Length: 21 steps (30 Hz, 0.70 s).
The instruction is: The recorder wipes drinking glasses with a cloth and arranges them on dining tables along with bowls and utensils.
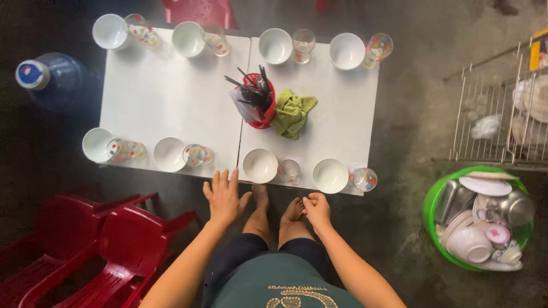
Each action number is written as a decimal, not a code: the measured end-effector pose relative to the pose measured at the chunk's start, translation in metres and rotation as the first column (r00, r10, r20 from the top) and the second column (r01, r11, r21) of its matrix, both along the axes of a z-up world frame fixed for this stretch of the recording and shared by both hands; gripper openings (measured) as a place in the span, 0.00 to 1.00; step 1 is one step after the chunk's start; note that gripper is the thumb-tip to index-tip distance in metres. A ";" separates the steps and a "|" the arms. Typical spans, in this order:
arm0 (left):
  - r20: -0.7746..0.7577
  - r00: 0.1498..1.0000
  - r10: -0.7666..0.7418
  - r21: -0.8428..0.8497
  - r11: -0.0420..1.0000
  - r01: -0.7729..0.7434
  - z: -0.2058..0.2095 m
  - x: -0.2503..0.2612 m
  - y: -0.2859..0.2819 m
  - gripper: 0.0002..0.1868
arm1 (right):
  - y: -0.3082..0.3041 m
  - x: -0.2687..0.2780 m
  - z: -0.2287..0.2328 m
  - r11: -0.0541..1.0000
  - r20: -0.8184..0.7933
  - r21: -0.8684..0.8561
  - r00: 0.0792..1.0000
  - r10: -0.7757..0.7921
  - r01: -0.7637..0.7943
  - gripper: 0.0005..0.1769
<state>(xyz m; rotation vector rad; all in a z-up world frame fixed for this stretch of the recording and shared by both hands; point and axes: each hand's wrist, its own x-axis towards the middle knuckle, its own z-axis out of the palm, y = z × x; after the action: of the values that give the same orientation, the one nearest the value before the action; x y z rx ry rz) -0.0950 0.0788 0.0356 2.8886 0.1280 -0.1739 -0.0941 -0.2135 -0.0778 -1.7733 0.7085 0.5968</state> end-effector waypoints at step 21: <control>-0.009 0.902 0.432 -0.055 0.900 -0.432 -0.024 -0.098 0.123 0.48 | 0.082 0.030 0.068 0.991 0.223 0.134 0.975 -0.005 -0.025 0.11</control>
<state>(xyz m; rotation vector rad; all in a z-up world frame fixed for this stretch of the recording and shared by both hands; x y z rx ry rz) -0.1929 0.2016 0.0119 2.7194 0.7439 -0.0878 -0.0646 -0.1317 -0.0095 -1.6850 0.4927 0.4338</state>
